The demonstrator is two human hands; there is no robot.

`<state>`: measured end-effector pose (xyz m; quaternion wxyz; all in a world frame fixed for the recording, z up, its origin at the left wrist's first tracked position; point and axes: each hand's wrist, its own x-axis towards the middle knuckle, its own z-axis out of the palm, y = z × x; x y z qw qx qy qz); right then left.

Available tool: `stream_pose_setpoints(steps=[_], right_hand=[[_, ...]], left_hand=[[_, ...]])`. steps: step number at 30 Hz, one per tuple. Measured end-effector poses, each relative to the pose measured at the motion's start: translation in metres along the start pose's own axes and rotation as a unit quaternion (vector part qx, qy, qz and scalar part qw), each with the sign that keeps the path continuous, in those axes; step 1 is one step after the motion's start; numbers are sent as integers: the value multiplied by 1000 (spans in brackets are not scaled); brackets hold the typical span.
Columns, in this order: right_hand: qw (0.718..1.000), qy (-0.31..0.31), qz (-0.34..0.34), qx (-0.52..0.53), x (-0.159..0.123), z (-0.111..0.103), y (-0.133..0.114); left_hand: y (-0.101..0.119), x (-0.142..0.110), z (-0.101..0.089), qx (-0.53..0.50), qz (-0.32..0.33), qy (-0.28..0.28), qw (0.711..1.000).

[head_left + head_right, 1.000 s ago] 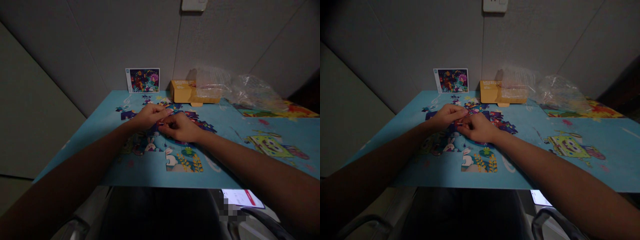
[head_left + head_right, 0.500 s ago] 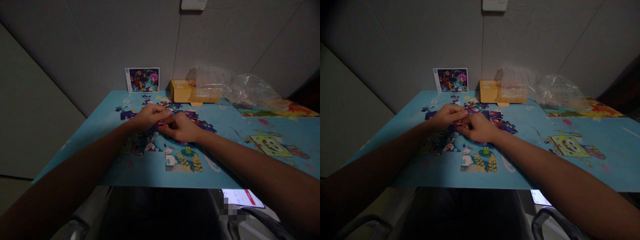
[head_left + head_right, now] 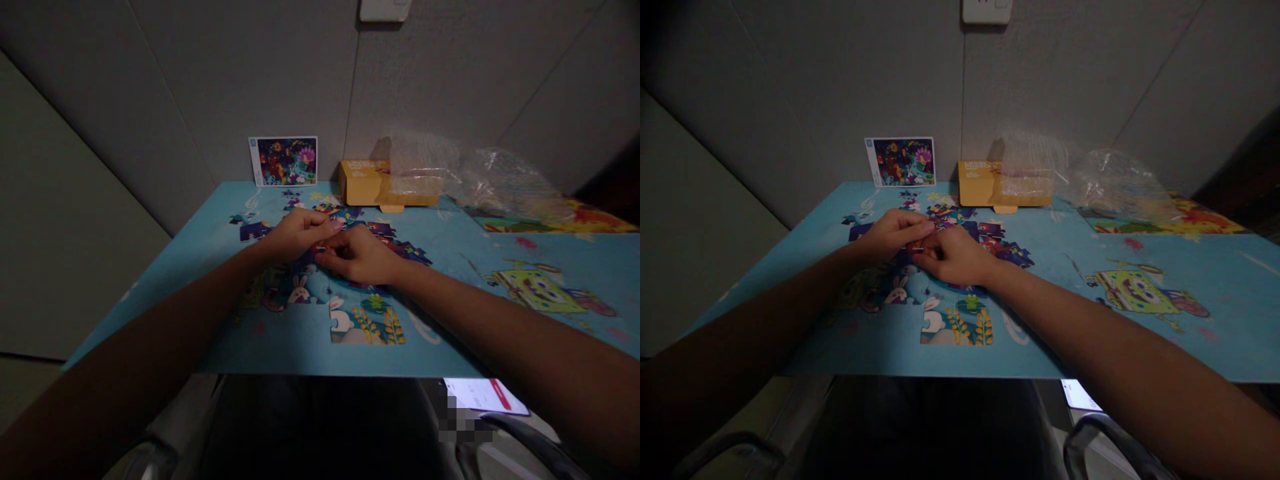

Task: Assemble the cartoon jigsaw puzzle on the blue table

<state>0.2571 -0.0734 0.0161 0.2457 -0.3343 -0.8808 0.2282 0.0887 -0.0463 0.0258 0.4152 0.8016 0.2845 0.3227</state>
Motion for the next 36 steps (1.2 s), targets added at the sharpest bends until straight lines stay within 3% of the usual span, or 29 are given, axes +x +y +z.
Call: stream_pose_setpoints(steps=[36], right_hand=[[1000, -7, 5, 0, 0, 0, 0]], left_hand=[[-5, -1, 0, 18, 7, -4, 1000]])
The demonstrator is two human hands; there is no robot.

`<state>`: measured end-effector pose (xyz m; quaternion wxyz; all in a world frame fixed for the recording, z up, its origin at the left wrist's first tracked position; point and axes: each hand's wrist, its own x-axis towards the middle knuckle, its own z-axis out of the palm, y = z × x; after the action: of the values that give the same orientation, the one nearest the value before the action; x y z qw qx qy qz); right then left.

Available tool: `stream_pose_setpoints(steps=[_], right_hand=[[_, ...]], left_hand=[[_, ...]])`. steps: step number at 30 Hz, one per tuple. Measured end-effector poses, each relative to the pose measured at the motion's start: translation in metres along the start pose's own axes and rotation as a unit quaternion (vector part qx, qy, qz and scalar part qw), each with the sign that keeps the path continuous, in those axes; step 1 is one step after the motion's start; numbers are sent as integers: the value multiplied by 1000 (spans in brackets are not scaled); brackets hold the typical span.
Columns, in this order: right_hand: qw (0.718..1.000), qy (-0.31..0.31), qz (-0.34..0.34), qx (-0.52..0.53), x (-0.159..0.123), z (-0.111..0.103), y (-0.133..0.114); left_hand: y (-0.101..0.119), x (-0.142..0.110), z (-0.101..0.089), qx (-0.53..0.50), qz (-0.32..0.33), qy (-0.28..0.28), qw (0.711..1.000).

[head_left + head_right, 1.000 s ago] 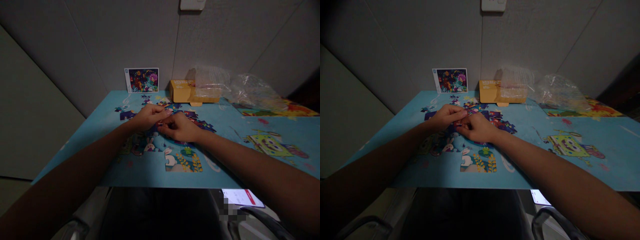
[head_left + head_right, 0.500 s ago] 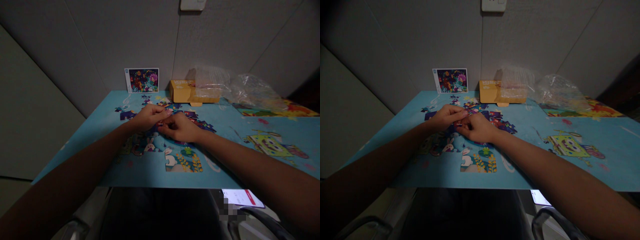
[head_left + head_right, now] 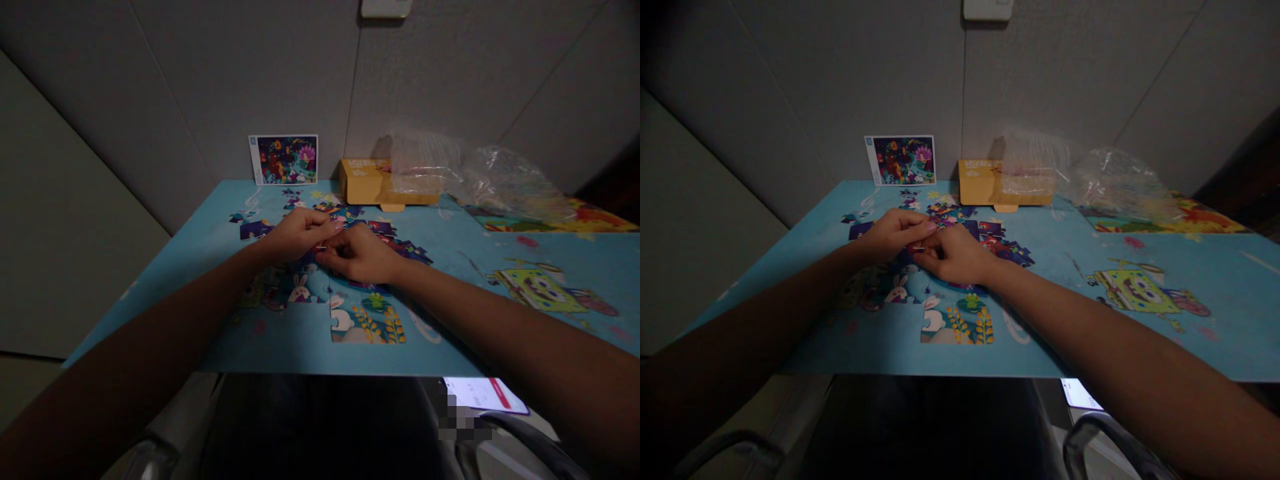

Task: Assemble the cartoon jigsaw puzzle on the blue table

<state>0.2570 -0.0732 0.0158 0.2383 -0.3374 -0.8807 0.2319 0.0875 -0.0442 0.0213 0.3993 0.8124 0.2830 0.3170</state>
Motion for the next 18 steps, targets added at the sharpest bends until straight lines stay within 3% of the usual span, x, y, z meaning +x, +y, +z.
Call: stream_pose_setpoints(steps=[13, 18], right_hand=[[1000, 7, -1, -3, -1, -1, 1], [996, 76, 28, 37, 0, 0, 2]], left_hand=[[3, 0, 0, -4, -9, 5, 1000], [5, 2, -2, -8, -3, 66, 998]])
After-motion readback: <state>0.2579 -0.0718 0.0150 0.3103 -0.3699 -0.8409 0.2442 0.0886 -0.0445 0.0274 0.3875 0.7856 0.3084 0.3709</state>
